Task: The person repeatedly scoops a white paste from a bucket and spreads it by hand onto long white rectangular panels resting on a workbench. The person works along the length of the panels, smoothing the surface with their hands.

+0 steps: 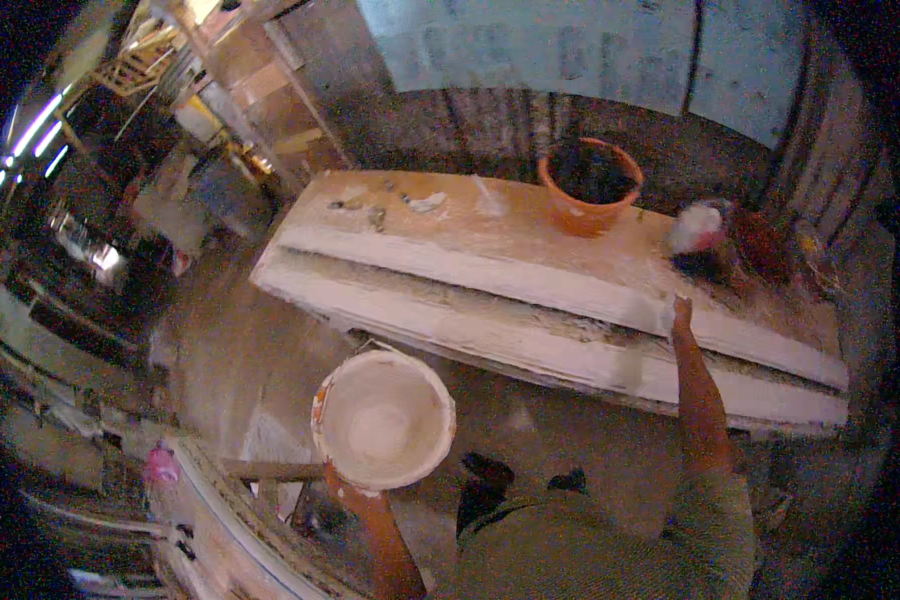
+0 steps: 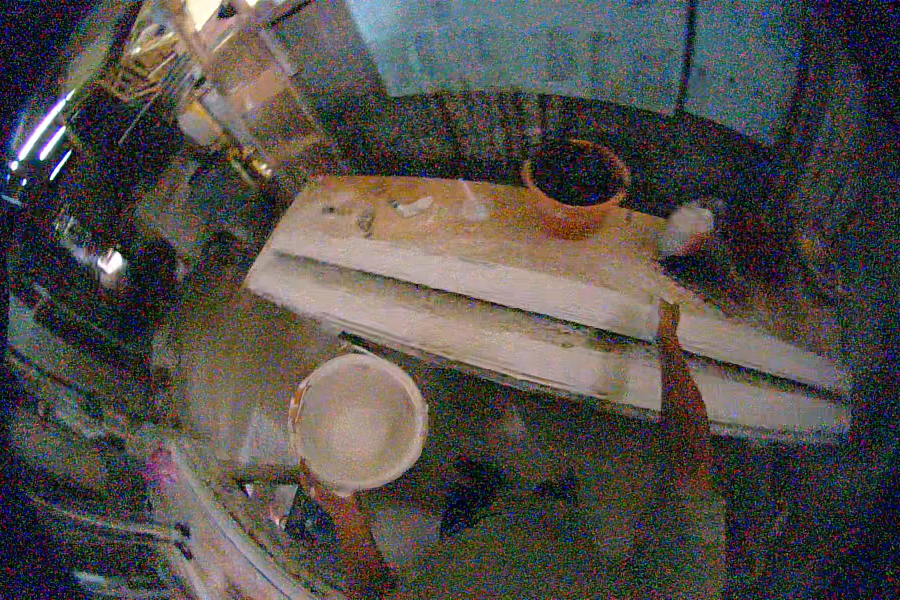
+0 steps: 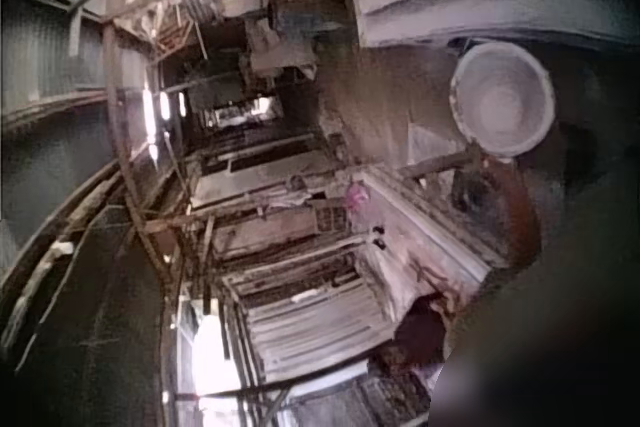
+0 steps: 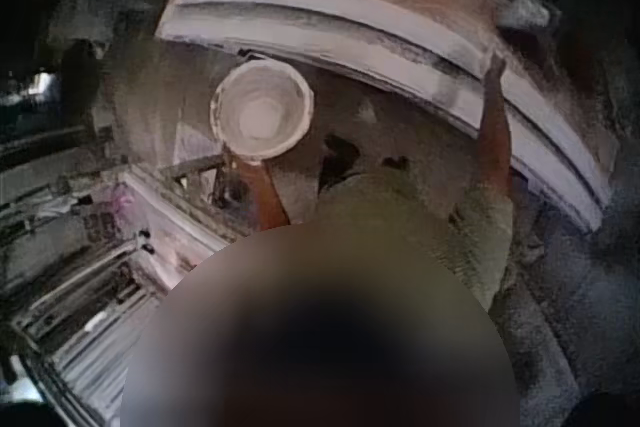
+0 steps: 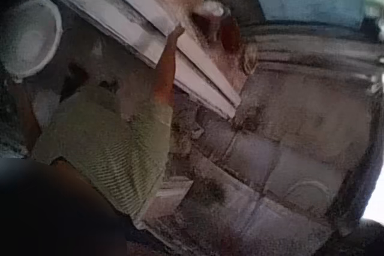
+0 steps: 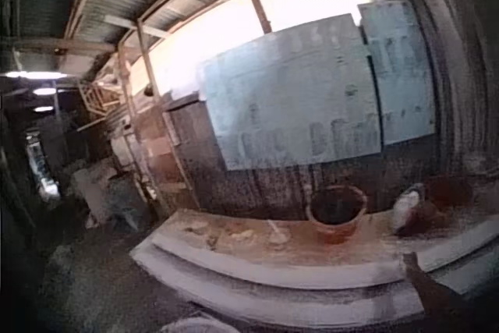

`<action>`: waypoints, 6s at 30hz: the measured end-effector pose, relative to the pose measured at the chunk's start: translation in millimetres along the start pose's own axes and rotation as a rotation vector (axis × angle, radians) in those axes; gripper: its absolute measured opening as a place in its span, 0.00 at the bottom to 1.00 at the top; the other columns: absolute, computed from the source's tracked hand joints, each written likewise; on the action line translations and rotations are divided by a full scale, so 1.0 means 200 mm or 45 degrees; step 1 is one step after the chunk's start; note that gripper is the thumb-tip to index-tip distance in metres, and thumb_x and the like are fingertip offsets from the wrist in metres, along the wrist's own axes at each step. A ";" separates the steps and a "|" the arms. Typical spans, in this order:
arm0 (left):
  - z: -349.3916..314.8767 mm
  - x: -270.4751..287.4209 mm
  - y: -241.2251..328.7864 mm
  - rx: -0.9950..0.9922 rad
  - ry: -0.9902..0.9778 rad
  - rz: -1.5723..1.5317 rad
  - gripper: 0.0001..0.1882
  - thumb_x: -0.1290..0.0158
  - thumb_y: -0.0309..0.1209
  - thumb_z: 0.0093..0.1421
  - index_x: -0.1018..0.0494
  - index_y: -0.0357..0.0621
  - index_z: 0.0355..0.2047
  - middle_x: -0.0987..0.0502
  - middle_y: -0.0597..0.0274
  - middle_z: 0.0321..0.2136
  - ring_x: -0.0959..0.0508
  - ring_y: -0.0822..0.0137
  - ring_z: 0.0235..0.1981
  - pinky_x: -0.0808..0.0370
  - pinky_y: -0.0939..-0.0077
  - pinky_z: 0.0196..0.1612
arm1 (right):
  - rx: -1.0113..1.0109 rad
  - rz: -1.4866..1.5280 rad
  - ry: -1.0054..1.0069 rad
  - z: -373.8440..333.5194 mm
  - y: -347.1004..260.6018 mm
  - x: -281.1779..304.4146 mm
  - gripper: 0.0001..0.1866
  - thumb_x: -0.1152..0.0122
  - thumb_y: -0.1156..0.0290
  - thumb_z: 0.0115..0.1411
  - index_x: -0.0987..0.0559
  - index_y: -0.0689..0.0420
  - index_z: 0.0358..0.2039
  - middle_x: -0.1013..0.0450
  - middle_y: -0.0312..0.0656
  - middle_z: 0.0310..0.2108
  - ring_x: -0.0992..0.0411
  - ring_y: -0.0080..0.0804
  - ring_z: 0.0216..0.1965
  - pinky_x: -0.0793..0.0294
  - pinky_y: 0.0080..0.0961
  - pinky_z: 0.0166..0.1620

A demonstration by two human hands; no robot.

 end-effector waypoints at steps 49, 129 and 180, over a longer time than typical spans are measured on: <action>3.04 -0.07 -0.10 -0.091 0.258 0.055 0.35 0.41 0.48 0.61 0.35 0.39 0.61 0.26 0.47 0.56 0.25 0.46 0.57 0.27 0.47 0.59 | 0.658 -0.639 -1.218 -2.03 -1.45 -4.49 0.25 0.30 0.68 0.53 0.26 0.61 0.51 0.23 0.53 0.45 0.24 0.54 0.47 0.25 0.45 0.54; 3.28 -0.07 0.34 -0.030 -0.270 0.173 0.21 0.32 0.29 0.55 0.35 0.46 0.15 0.32 0.73 0.17 0.35 0.79 0.20 0.42 0.76 0.22 | 2.174 -0.612 -1.488 -3.68 -2.26 -4.44 0.26 0.42 0.58 0.60 0.23 0.64 0.52 0.25 0.59 0.40 0.25 0.58 0.36 0.23 0.53 0.35; 3.75 0.82 -0.12 -0.347 0.359 0.434 0.28 0.42 0.46 0.64 0.30 0.43 0.59 0.23 0.45 0.55 0.20 0.45 0.49 0.19 0.44 0.48 | 0.275 -0.024 -0.716 -2.55 -1.30 -5.08 0.35 0.37 0.80 0.53 0.37 0.62 0.61 0.36 0.53 0.54 0.30 0.43 0.51 0.27 0.37 0.55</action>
Point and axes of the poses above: each hand's wrist, its own z-axis towards the middle knuckle, its own x-axis out of the back of the hand, y = z × x, the point moved 3 cm from there along z, towards the middle knuckle
